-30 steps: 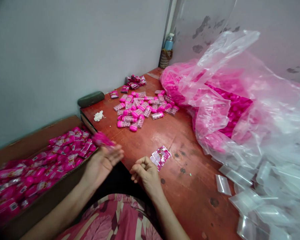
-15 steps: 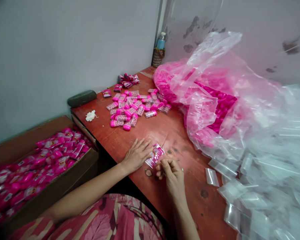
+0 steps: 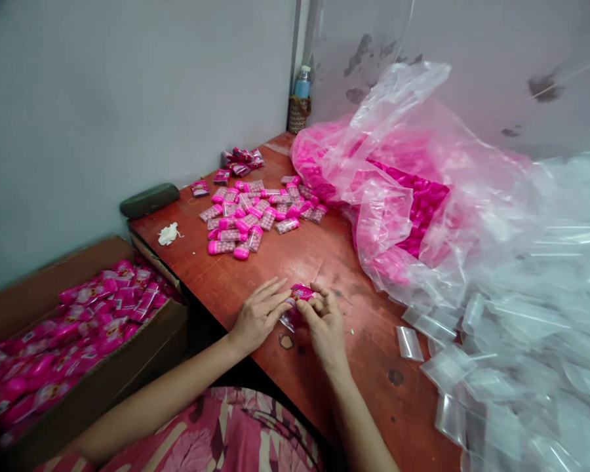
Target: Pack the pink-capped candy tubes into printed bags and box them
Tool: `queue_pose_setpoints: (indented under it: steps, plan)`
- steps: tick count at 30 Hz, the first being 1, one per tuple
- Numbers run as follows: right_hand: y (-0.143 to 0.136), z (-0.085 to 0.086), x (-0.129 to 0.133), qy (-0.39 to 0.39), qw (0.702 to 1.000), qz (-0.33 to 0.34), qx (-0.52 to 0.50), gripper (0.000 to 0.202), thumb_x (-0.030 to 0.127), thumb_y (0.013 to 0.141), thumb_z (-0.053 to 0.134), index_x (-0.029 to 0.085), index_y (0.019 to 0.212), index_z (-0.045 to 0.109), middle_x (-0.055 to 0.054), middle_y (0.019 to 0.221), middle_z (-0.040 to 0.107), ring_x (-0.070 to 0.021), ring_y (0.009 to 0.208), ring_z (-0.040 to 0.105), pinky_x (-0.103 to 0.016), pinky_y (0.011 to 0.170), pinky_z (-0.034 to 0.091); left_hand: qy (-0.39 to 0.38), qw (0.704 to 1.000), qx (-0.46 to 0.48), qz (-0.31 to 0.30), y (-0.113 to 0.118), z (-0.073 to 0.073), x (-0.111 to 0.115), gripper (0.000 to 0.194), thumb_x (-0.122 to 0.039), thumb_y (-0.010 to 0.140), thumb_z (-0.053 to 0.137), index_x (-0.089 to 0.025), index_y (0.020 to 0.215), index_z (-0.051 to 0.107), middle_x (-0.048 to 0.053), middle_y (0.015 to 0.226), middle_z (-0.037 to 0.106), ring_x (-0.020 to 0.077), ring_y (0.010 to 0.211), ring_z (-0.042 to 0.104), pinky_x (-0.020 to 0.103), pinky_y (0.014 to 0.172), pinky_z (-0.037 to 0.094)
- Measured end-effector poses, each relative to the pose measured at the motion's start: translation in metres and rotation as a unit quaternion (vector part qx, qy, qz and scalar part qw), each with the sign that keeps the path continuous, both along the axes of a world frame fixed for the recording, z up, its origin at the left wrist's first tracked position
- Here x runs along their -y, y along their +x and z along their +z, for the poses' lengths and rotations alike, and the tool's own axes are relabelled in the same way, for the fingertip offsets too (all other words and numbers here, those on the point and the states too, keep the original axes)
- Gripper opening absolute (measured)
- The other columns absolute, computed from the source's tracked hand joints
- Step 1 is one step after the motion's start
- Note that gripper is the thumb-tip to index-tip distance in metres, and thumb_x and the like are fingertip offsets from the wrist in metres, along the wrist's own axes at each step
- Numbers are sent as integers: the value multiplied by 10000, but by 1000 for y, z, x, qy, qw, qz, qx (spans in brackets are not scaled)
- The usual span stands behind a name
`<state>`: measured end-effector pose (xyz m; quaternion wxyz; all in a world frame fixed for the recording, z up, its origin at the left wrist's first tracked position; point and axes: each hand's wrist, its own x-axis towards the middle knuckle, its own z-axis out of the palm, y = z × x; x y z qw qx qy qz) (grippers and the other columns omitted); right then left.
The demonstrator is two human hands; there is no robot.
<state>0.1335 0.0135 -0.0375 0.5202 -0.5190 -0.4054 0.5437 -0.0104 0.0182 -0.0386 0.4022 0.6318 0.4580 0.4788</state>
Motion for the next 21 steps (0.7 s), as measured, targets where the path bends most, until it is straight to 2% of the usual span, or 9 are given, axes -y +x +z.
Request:
queue_pose_setpoints:
  steps: [3, 5, 7, 12, 16, 18, 21]
  plan:
    - [-6, 12, -7, -27, 999, 18, -28, 427, 264, 665, 687, 207, 1034, 482, 52, 626, 564, -97, 537, 529, -216, 538, 432, -131, 984, 122, 11, -5, 8, 0, 394, -334, 716, 621, -215, 1091, 604, 89, 1122, 600, 239, 1035, 534, 373, 928, 373]
    - [-8, 20, -10, -39, 998, 38, -19, 467, 257, 634, 713, 195, 1032, 477, 66, 571, 546, -94, 501, 507, -210, 507, 409, -239, 949, 203, -22, -10, 8, -2, 376, -391, 707, 615, -152, 995, 649, 109, 951, 658, 228, 854, 609, 356, 782, 469]
    - [-10, 24, -11, -40, 998, 50, 4, 483, 256, 617, 727, 185, 1024, 477, 74, 529, 530, -90, 479, 484, -203, 487, 386, -308, 913, 263, -46, -16, 5, -4, 361, -423, 706, 604, -103, 856, 676, 103, 794, 666, 187, 700, 621, 308, 658, 501]
    - [-9, 24, -16, -34, 997, 46, 56, 441, 274, 604, 736, 184, 972, 509, 73, 518, 521, -88, 479, 472, -206, 488, 371, -344, 882, 323, 7, -32, -3, 0, 308, -383, 647, 676, -82, 713, 675, 72, 691, 636, 111, 592, 583, 217, 572, 498]
    - [-22, 25, -20, -37, 995, 70, 61, 379, 339, 634, 705, 176, 932, 539, 31, 633, 573, -93, 517, 495, -208, 483, 376, -363, 854, 372, 25, -33, -3, 4, 279, -346, 614, 709, -84, 705, 675, 63, 677, 630, 102, 578, 575, 211, 550, 501]
    - [-33, 26, -22, -28, 994, 86, 59, 381, 347, 637, 699, 183, 937, 531, 22, 666, 584, -102, 537, 512, -210, 481, 379, -359, 850, 382, 44, -30, -2, 4, 268, -333, 585, 730, -89, 675, 668, 50, 650, 620, 99, 563, 568, 210, 534, 500]
    - [-42, 23, -24, -5, 993, 80, 83, 370, 348, 645, 684, 199, 932, 505, 55, 582, 530, -103, 502, 498, -210, 470, 369, -353, 858, 367, 67, -31, 0, 5, 263, -324, 549, 751, -92, 626, 655, 31, 606, 602, 88, 524, 553, 196, 497, 489]
